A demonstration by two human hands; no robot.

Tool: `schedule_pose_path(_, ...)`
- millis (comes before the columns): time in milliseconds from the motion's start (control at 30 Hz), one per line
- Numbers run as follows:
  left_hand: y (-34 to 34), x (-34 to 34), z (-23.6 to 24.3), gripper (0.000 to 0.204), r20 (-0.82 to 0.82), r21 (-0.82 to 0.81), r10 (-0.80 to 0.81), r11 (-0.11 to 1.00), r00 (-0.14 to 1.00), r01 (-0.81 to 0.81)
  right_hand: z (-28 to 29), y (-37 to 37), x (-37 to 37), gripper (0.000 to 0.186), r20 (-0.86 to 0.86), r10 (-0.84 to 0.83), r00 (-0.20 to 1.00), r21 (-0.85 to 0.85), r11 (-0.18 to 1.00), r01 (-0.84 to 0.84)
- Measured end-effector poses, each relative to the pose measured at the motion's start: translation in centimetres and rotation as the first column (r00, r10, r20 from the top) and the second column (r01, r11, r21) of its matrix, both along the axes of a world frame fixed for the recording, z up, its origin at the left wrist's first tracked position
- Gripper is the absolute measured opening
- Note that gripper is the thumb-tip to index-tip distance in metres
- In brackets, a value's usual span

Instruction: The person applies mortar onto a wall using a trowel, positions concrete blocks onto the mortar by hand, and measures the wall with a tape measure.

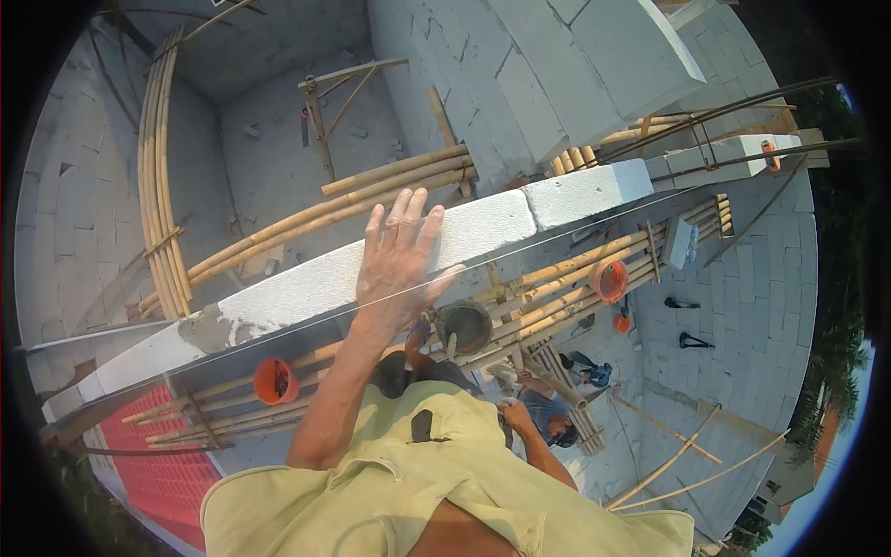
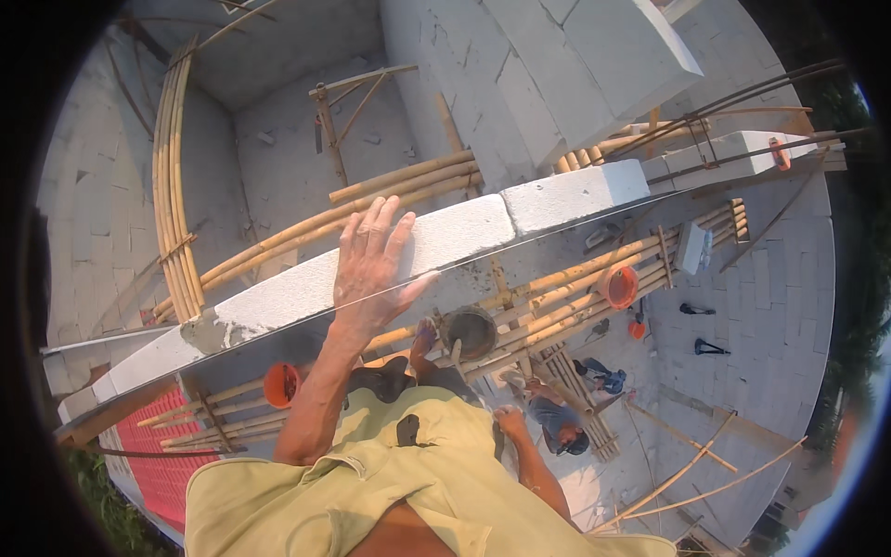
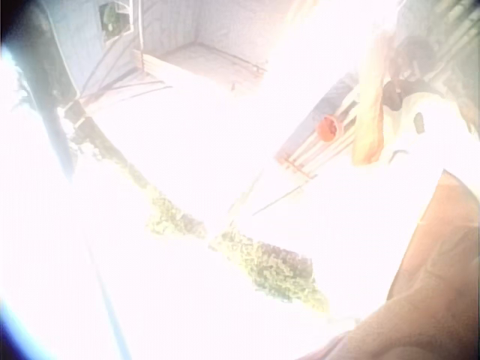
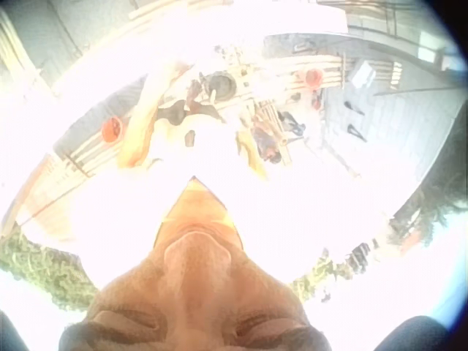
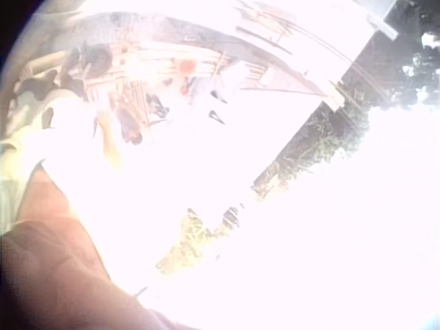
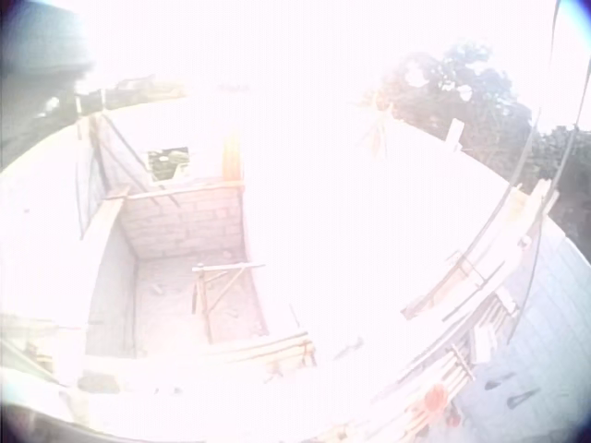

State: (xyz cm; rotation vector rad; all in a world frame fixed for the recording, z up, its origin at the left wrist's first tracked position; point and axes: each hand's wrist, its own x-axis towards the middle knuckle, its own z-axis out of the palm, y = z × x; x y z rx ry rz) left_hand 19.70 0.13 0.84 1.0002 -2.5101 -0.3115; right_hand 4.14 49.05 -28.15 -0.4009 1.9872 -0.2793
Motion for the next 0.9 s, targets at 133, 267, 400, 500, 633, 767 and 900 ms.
schedule_pose_path(133,2.1,1.3,-1.6,0.06,-0.293,-0.104,-0.199,0.979,0.935,0.176,-2.3,7.8,2.1,0.023,0.095,-0.399,0.912,-0.035,0.914,0.403)
schedule_pose_path(267,7.3,7.2,-2.2,0.035,-0.306,-0.127,-0.251,0.967,0.919,0.222,-1.5,7.7,5.2,0.022,0.061,-0.51,0.858,0.15,0.855,0.497)
schedule_pose_path(400,10.0,14.8,-2.4,0.035,-0.328,-0.048,-0.253,0.967,0.91,0.252,-1.7,3.6,11.3,0.022,0.109,-0.504,0.857,0.16,0.859,0.486)
schedule_pose_path(500,9.9,20.4,-3.1,0.034,-0.319,0.008,-0.243,0.966,0.916,0.259,-1.2,0.5,16.8,0.022,0.138,-0.495,0.858,0.15,0.866,0.476)
schedule_pose_path(633,9.2,26.4,-4.1,0.033,-0.276,-0.005,-0.27,0.96,0.922,0.279,-1.4,-3.9,22.4,0.022,0.211,-0.441,0.872,0.119,0.897,0.425)
schedule_pose_path(767,9.3,30.3,-5.4,0.033,-0.262,-0.026,-0.305,0.951,0.916,0.309,-1.5,-6.8,25.4,0.022,0.237,-0.397,0.887,0.081,0.917,0.39)
schedule_pose_path(900,10.5,32.3,-7.9,0.026,-0.251,0.036,-0.359,0.924,0.899,0.38,-1.6,-5.8,26.3,0.022,0.204,-0.451,0.869,0.07,0.892,0.447)
